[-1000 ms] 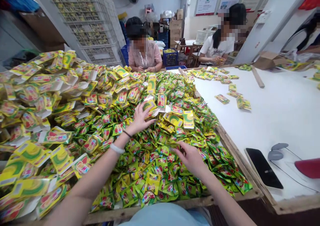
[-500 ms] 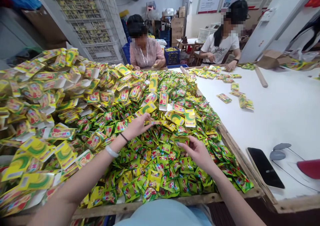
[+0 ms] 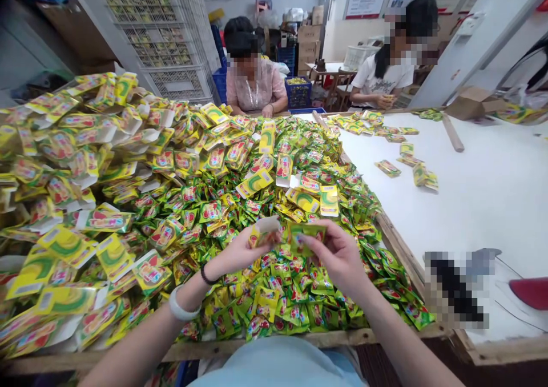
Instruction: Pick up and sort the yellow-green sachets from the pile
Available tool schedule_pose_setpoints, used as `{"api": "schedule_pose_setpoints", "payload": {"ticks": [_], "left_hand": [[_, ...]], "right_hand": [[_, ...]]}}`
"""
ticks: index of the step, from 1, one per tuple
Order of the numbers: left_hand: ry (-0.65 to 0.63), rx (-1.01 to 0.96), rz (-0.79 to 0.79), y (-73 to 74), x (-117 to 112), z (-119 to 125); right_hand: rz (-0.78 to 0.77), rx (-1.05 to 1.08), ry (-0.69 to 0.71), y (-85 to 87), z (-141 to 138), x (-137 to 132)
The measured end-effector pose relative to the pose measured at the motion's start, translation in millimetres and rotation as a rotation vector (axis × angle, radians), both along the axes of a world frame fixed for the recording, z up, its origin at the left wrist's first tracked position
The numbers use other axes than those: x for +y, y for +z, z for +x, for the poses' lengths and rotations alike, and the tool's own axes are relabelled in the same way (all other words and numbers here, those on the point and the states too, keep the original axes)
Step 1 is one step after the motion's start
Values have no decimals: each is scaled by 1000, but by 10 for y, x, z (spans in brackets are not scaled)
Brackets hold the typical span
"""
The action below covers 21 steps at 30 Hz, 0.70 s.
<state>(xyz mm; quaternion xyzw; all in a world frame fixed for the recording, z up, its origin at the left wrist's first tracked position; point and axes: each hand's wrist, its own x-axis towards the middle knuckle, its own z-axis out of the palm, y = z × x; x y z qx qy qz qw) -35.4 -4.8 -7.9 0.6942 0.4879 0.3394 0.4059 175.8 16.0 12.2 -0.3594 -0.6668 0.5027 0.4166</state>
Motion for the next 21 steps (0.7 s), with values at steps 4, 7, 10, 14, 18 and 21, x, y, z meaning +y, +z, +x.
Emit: {"api": "schedule_pose_setpoints", "payload": {"ticks": [4, 7, 10, 14, 18, 21], "left_hand": [[-168, -365, -342, 62, -321, 67], [-124, -373, -362, 76, -422, 106], [-93, -290, -367, 22, -460, 142], [-145, -313, -354, -100, -429, 174], [-248, -412, -368, -178, -330, 157], [-316, -426, -339, -211, -263, 224]], "right_hand": [[302, 7, 116, 211, -151, 122], [498, -203, 350, 213, -231, 101], [512, -489, 492, 211, -187, 4], [381, -533, 478, 198, -47, -51], [262, -273, 323, 67, 71, -31], [264, -290, 376, -37, 92, -112]]}}
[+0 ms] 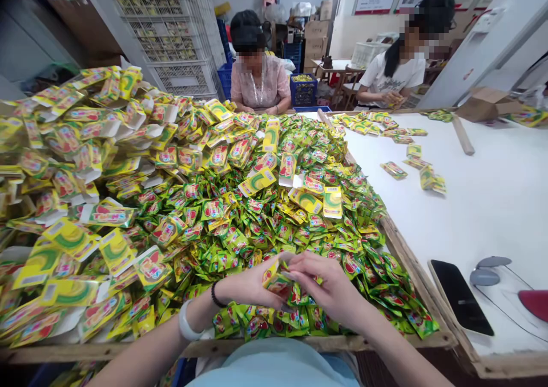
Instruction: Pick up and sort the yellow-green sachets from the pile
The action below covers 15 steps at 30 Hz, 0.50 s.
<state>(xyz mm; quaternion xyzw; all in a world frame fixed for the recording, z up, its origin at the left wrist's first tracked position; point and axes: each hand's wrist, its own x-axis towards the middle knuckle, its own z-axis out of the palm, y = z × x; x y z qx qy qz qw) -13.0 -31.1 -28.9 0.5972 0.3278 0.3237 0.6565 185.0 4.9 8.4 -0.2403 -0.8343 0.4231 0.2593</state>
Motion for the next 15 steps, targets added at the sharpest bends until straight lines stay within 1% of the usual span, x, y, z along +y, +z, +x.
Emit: {"api": "schedule_pose_setpoints", "payload": {"ticks": [2, 4, 6, 7, 8, 9, 10, 11, 12, 13, 14, 15], "left_hand": [[-45, -15, 17, -6, 40, 98], [-86, -2, 33, 14, 79, 185], [-86, 80, 95, 65, 119, 183], [-40, 162, 163, 98, 138, 125], [49, 281, 258, 129, 158, 23], [172, 431, 371, 153, 175, -124], [316, 602, 485, 164, 190, -308], [462, 781, 575, 157, 199, -519], [578, 950, 622, 130, 202, -742], [666, 1099, 639, 85, 198, -961], [715, 1222, 641, 23, 187, -1160], [722, 1309, 647, -48, 171, -1329]], "right_hand": [[-48, -74, 53, -43, 2, -79], [-63, -122, 51, -70, 39, -106], [6, -126, -18, -84, 154, -13], [80, -114, -85, -84, 252, 91], [174, -108, -195, -78, 375, 232], [289, -111, -348, -63, 522, 407], [396, -148, -561, -41, 682, 607], [484, -244, -838, -10, 847, 819], [548, -376, -1066, 26, 1002, 1033], [573, -482, -1210, 67, 1134, 1235], [573, -529, -1298, 106, 1228, 1413], [564, -528, -1331, 138, 1273, 1556]]}}
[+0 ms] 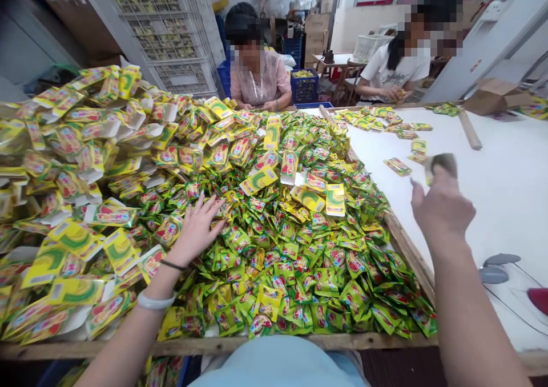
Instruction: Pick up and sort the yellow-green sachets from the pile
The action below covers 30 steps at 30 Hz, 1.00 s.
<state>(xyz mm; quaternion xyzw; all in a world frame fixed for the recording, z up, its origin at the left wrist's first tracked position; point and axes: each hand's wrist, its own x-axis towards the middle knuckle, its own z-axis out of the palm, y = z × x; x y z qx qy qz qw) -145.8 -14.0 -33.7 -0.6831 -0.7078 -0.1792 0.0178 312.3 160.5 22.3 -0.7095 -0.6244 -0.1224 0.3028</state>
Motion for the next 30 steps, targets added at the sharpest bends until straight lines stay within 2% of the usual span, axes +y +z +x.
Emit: {"api": "schedule_pose_setpoints", "payload": {"ticks": [1, 3, 6, 7, 9, 11, 12, 14, 17, 22, 23, 25, 28, 30], "left_hand": [[17, 54, -5, -73, -17, -129], [-5, 84, 6, -198, -43, -260], [-51, -91, 73, -263, -40, -202], [-58, -218, 95, -254, -32, -139], [-22, -617, 132, -219, -21, 18], [48, -1020, 152, -197, -22, 189], [76, -1165, 155, -198, -27, 272], [100, -1311, 152, -220, -40, 431], [104, -1447, 152, -253, -41, 677], [72, -1996, 82, -216, -6, 1091], [66, -2009, 67, -205, -15, 1137], [2, -1886, -48, -190, -68, 1164], [-229, -1414, -325, -183, -232, 1085], [-328, -1039, -343, -185, -352, 1006]], "right_hand": [[-1, 21, 16, 20, -13, 100], [-16, 73, 138, -6, -224, 147], [-136, 112, 438, -251, -899, -126], [-195, 120, 566, -375, -1158, -267], [-282, 144, 781, -630, -1611, -535], [-362, 233, 951, -823, -1890, -709], [-388, 287, 996, -878, -1954, -752], [-420, 410, 1025, -903, -1969, -776], [-487, 641, 1019, -801, -1903, -826], [-666, 1044, 1008, -661, -1966, -1239], [-679, 1114, 992, -655, -1963, -1303], [-675, 1236, 946, -655, -1882, -1347], [-621, 1383, 859, -680, -1595, -1251], [-567, 1453, 783, -729, -1385, -1176]]}}
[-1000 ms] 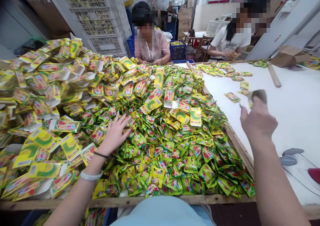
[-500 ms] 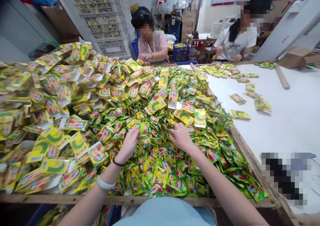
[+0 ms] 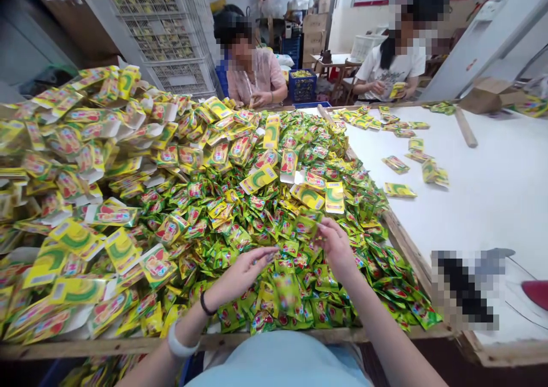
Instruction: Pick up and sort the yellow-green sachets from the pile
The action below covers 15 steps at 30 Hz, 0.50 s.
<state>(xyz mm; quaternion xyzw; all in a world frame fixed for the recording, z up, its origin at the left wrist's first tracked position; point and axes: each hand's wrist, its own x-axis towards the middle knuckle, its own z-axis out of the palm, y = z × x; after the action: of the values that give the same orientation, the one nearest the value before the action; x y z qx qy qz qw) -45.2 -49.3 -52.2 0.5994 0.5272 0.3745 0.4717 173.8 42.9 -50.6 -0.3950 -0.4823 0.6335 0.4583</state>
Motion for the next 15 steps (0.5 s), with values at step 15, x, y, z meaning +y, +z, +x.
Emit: {"api": "schedule_pose_setpoints", "payload": {"ticks": [15], "left_hand": [[-143, 636, 179, -233, -185, -70]], "right_hand": [[69, -363, 398, -68, 165, -540]]}}
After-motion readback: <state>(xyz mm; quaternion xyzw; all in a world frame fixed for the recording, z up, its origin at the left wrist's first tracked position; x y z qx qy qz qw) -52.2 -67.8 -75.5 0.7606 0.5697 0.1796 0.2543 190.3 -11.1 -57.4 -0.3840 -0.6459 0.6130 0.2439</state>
